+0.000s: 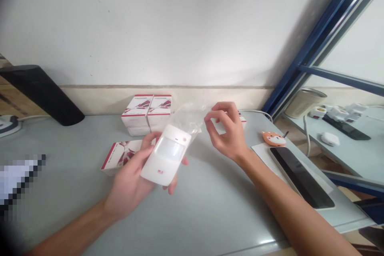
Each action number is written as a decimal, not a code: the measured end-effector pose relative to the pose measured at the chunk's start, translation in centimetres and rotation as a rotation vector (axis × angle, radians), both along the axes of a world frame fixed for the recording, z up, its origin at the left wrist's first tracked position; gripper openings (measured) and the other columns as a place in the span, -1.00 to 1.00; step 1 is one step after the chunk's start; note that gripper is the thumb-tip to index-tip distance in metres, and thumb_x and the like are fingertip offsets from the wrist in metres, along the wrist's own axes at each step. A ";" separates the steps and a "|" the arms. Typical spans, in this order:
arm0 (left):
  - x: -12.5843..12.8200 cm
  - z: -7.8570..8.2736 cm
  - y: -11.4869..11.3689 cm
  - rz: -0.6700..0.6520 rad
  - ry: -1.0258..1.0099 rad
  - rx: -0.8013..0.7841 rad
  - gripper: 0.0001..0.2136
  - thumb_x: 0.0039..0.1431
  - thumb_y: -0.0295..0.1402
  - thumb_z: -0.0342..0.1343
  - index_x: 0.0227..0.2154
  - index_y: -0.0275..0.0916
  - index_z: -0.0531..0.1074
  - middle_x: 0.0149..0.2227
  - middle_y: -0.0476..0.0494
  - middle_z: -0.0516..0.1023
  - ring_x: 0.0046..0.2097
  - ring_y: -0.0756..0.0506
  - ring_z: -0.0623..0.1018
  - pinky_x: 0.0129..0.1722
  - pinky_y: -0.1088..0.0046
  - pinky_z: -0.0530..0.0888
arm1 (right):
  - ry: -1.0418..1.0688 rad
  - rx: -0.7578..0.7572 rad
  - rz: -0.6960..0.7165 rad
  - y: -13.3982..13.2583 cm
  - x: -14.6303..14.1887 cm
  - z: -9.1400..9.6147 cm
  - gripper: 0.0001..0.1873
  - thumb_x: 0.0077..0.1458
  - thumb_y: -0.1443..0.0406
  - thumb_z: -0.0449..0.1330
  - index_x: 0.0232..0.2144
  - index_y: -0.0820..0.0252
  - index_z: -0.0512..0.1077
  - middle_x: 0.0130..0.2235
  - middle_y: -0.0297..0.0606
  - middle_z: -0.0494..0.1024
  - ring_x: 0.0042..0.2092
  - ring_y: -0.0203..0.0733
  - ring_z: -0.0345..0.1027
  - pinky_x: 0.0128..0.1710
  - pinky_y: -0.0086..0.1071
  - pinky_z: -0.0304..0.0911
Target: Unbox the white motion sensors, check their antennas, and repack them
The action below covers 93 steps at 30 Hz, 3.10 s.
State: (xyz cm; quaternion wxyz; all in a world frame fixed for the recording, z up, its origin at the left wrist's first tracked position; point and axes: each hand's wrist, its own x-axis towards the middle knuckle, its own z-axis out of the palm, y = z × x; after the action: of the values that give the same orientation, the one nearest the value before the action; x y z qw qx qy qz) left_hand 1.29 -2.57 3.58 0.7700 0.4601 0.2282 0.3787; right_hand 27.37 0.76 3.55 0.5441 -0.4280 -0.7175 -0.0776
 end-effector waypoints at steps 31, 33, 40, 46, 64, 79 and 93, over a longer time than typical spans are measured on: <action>0.8 -1.4 -1.5 -0.050 0.258 0.259 -0.46 0.43 -0.27 0.17 0.36 -0.01 0.11 0.33 -0.27 0.38 0.25 -0.25 0.44 0.21 0.18 0.36 | 0.291 -1.174 0.875 -0.2 0.9 0.5 -0.54 0.25 -0.03 0.34 0.04 0.10 0.62 -0.07 -0.18 0.69 -0.01 -0.03 0.57 0.14 -0.03 0.39; 1.0 -1.7 -1.5 -0.026 0.310 0.330 -0.50 0.44 -0.25 0.15 0.34 -0.01 0.14 0.38 -0.26 0.32 0.31 -0.26 0.41 0.26 0.16 0.35 | 0.275 -1.193 0.868 -0.3 1.3 1.0 -0.54 0.22 0.00 0.38 0.04 0.13 0.62 -0.05 -0.16 0.69 -0.01 -0.04 0.57 0.12 -0.06 0.41; 0.8 -2.9 -0.3 0.025 0.518 0.542 -0.55 0.42 -0.21 0.18 0.30 0.04 0.26 0.36 -0.17 0.41 0.38 -0.30 0.38 0.34 0.06 0.35 | 0.154 -1.252 0.815 -0.5 2.4 1.8 -0.43 0.19 0.07 0.43 0.19 0.10 0.52 0.10 -0.12 0.64 0.11 0.02 0.52 0.14 -0.10 0.42; 0.6 -2.5 -0.3 0.158 0.581 0.661 -0.29 0.35 -0.24 0.25 0.45 0.09 0.05 0.46 -0.16 0.26 0.44 -0.30 0.29 0.42 0.06 0.27 | -0.040 -1.171 0.684 -0.9 1.1 2.1 -0.48 0.13 0.09 0.45 0.10 0.10 0.57 -0.03 -0.19 0.68 0.01 0.00 0.54 0.02 -0.17 0.44; 0.8 -3.0 0.3 0.243 0.643 0.580 -0.46 0.30 -0.12 0.28 0.30 -0.01 0.34 0.31 -0.15 0.50 0.32 -0.28 0.48 0.28 0.17 0.46 | -0.054 -1.198 0.712 -1.1 -1.5 -0.2 -0.53 0.15 0.18 0.43 0.08 0.11 0.50 -0.03 -0.22 0.66 -0.07 -0.07 0.52 -0.10 -0.24 0.44; 0.4 -0.8 0.9 0.217 0.417 0.207 -0.58 0.24 -0.08 0.35 0.08 -0.15 0.56 0.12 -0.19 0.67 0.19 -0.32 0.61 0.15 0.17 0.56 | -0.030 -1.143 0.731 -1.8 -1.6 1.2 -0.54 0.13 0.01 0.43 -0.05 0.14 0.54 -0.12 -0.28 0.64 -0.16 -0.14 0.47 -0.19 -0.34 0.36; 0.5 0.9 1.1 0.305 -0.025 0.034 -0.60 0.40 -0.37 0.17 0.26 -0.08 0.44 0.27 -0.14 0.55 0.43 -0.27 0.38 0.41 0.02 0.39 | 0.547 -1.022 0.820 -1.8 -2.4 -0.3 -0.35 0.36 -0.14 0.16 0.33 -0.14 0.12 -0.10 -0.27 0.54 -0.17 -0.17 0.50 -0.14 -0.24 0.46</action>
State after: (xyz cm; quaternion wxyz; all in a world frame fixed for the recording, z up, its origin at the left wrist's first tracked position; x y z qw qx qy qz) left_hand 1.77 -1.48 4.46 0.6983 0.4283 0.2796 0.5008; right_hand 24.96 -1.04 3.26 0.4212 -0.3293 -0.6049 0.5901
